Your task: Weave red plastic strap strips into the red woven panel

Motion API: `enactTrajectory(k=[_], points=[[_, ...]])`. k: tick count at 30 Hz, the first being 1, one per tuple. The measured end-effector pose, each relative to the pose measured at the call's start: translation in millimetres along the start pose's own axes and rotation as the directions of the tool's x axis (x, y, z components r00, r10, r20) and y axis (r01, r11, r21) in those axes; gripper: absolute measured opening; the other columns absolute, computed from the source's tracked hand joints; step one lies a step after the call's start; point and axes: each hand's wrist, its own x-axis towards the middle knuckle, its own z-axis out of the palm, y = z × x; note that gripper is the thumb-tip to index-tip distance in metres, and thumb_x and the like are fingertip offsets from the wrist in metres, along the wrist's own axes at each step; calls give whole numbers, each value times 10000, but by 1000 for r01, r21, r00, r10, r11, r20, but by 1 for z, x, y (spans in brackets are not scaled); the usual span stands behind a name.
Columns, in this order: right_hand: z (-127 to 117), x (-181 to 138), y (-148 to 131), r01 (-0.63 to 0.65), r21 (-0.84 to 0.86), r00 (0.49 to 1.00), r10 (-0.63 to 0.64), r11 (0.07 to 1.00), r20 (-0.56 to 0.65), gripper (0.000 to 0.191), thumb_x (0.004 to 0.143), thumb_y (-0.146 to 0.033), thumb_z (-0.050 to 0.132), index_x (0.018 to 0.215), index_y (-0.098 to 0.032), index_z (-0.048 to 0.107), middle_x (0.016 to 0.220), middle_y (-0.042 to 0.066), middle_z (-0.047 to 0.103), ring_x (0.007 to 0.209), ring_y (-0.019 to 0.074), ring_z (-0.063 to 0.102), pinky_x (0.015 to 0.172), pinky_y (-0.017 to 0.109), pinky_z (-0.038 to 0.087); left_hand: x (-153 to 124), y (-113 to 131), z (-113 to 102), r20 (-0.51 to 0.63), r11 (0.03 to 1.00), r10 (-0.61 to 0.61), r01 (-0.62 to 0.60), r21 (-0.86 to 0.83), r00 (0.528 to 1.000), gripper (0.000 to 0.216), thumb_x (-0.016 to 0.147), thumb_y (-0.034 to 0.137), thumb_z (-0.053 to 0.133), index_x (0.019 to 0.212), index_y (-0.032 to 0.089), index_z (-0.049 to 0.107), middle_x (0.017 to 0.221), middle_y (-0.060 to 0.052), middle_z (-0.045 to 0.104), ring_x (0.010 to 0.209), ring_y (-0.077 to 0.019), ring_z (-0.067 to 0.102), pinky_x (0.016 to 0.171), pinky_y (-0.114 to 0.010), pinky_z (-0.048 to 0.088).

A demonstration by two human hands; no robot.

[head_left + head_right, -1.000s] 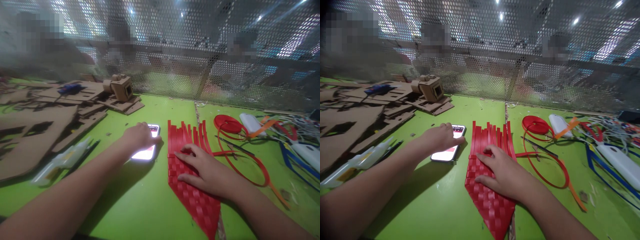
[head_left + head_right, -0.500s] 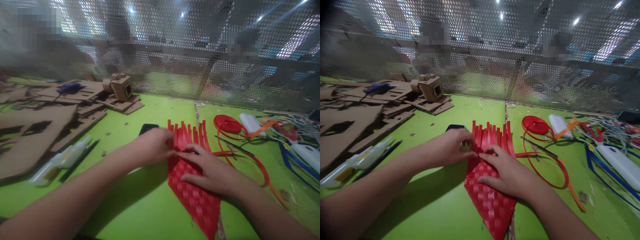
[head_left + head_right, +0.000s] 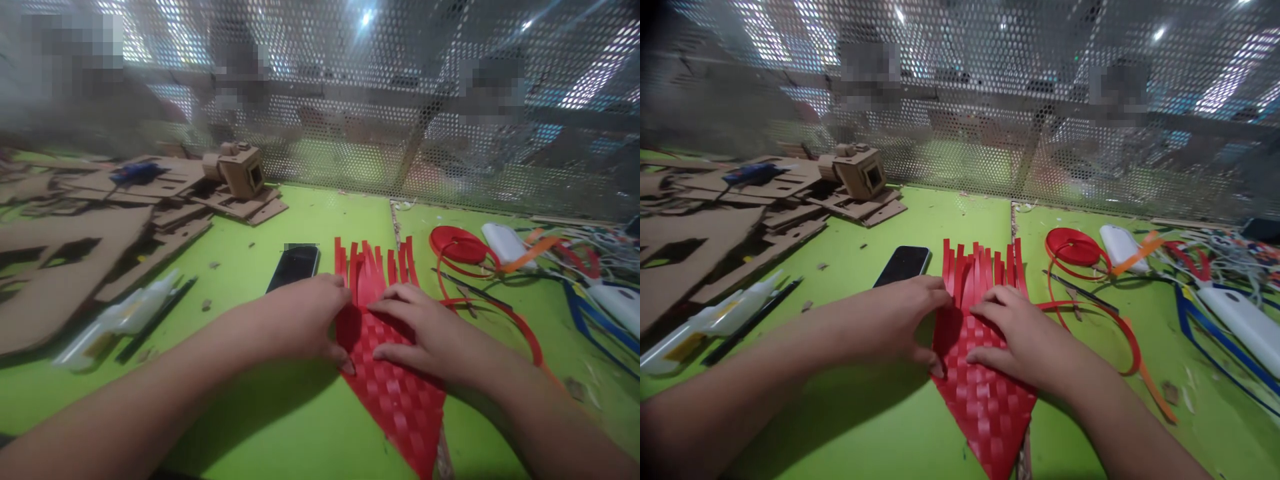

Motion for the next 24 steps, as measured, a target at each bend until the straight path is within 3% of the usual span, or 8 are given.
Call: enactTrajectory(k=[6,10,19,24], points=[[1,1,-1,-9,3,1000,9,1000,22,512,911,-537,688,1332,-252,624,1250,93,597,1146,269,589,999,416,492,2,7,4,32,999,-26,26,25,999,526,714,552,841,1057,214,631,1070,-57,636,931,-238,579,734,-319,448],[1,1,-2,-23,-2,1000,23,1000,8,473,912,-545,681,1285,-259,630,1277,90,575,1149,267,578,996,415,491,2,7,5,43,999,-18,16,44,999,408,774,459,815,1046,221,625,1047,-45,624,936,-226,573,740,-320,443],[-1,1,-5,6,-70,1000,-8,998,-26,395,907,-523,693,1182,-243,648,1173,90,628,1092,279,587,928,419,503,5,0,5,46,999,-34,35,-26,998,403,726,499,823,951,231,622,1008,-42,649,867,-218,605,699,-309,448],[0,-1,-6,-36,-60,999,35,998,-16,412,901,-550,692,1156,-230,646,1146,88,619,1036,269,602,880,407,514,8,-5,8,45,997,-24,27,-73,999,407,700,513,820,948,246,639,1008,-31,658,799,-197,601,629,-294,428]])
